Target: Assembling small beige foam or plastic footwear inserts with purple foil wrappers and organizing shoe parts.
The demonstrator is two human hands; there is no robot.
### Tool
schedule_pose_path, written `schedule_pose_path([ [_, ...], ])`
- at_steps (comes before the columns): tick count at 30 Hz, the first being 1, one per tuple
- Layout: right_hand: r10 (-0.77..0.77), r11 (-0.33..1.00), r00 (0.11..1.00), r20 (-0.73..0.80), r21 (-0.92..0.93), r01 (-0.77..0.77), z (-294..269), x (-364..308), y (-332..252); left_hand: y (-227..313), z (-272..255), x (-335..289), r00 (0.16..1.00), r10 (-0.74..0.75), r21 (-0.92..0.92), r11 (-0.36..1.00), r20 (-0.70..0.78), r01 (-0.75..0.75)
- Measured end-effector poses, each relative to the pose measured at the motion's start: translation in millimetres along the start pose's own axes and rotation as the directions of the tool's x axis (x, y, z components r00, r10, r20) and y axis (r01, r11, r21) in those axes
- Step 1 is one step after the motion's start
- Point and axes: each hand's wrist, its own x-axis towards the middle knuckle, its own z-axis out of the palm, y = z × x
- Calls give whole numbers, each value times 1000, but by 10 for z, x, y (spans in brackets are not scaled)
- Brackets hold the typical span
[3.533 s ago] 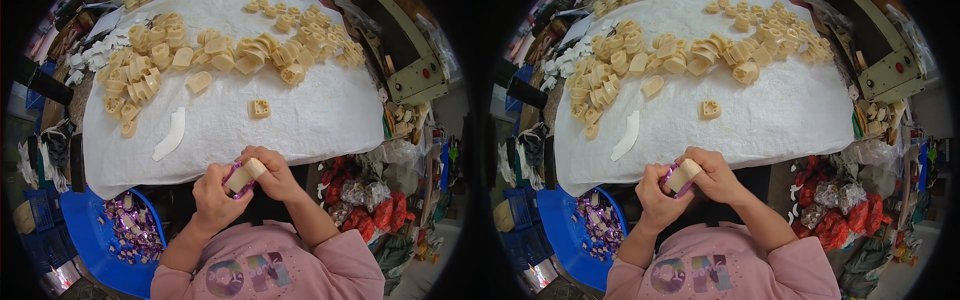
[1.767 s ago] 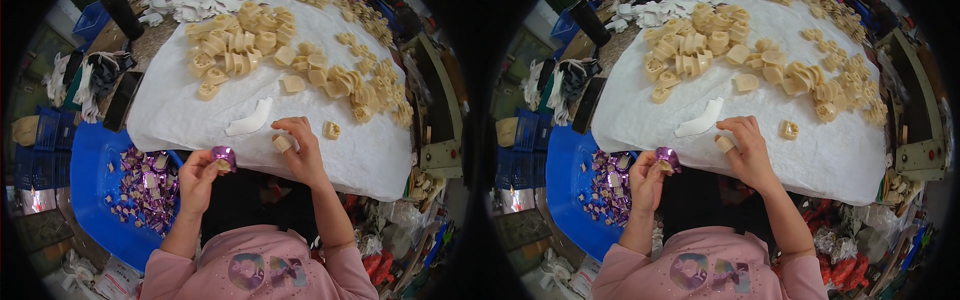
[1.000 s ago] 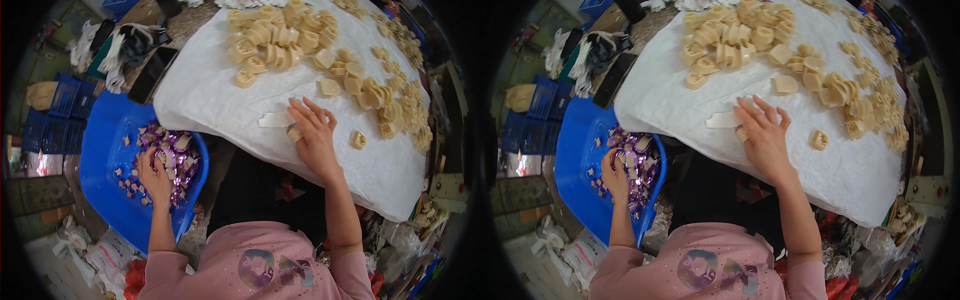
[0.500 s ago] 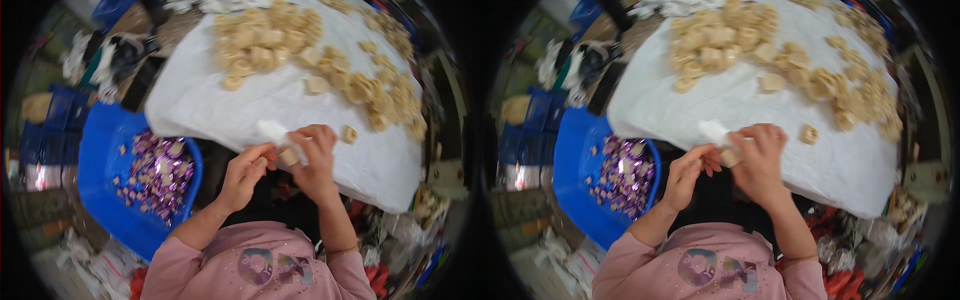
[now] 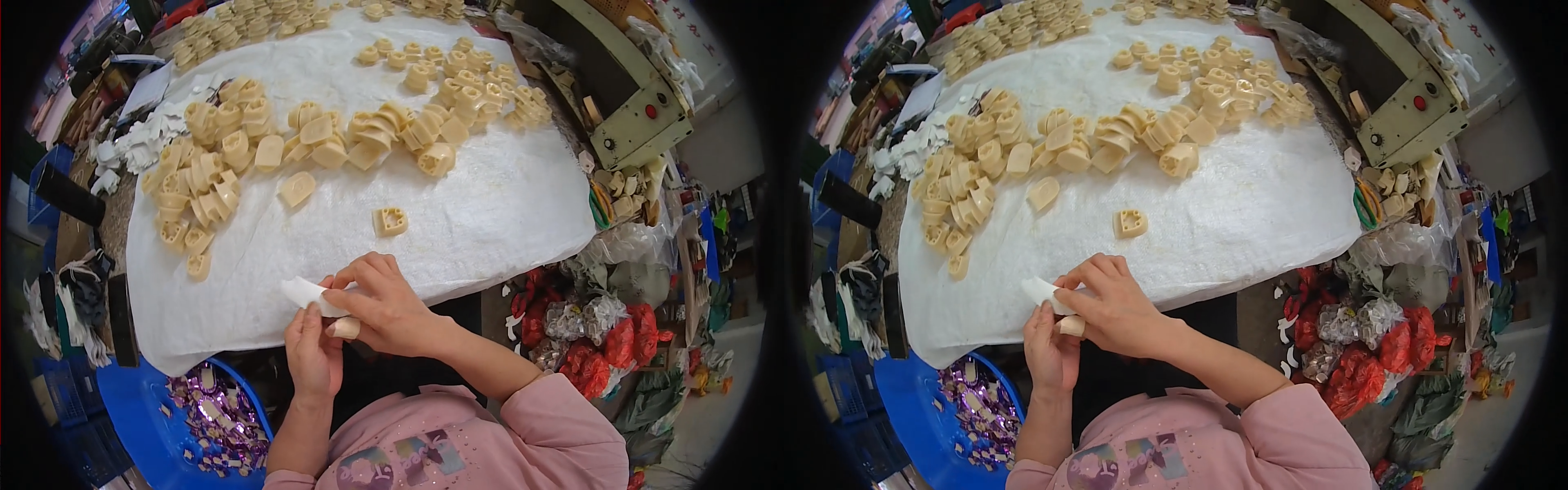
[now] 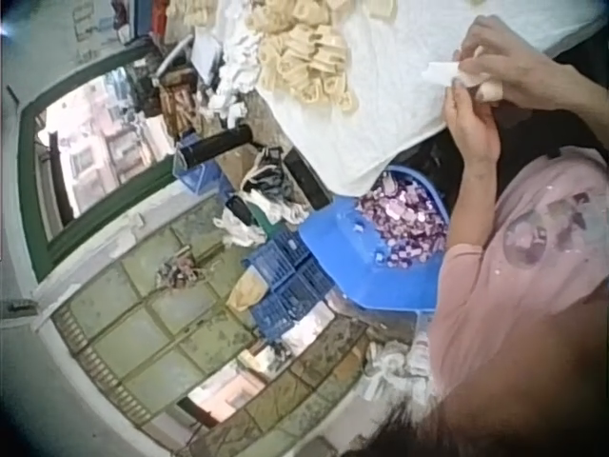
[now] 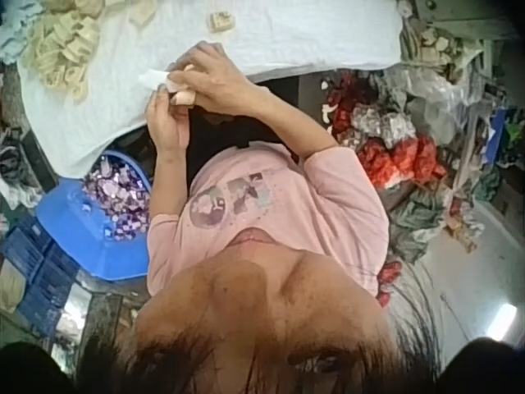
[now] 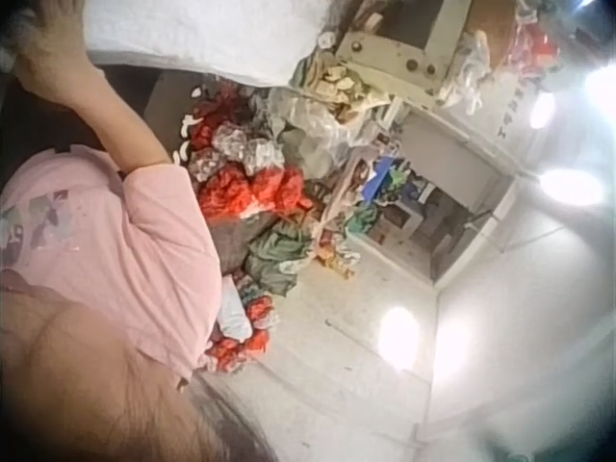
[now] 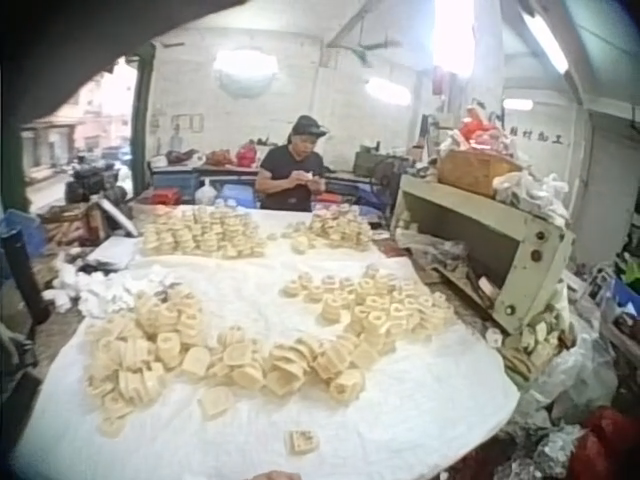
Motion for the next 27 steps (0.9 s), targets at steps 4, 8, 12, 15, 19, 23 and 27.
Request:
schedule_pose_path([
  [4, 76, 988, 990, -122, -125, -91, -211, 52, 442, 54, -211, 91, 988, 103, -28, 995, 113, -101],
  [8, 204, 938, 975, -82, -268, -219, -287, -20, 782, 117, -164, 112, 989, 111, -89, 991, 93, -103],
  [12, 262, 944, 957, -124, -174, -281, -249, -81, 760, 131, -185, 127, 987, 95, -189, 979, 128, -69],
  [15, 300, 952, 940, -164, -11, -306, -225, -147, 598, 119, -212, 107, 995, 43, -216, 976, 94, -21],
  [19, 240, 946, 941, -238, -162, -282, -264, -298, 603, 91, -265, 116, 987, 94, -127, 989, 127, -78],
  [23, 239, 878, 922, -305, -337, -339, -349, -350, 665, 89, -288, 96, 982, 120, -74, 991, 147, -110],
  [27, 319, 852, 906, -277, -335, -403, -381, -324, 591, 97, -203, 32, 988, 150, -41, 988, 48, -148],
])
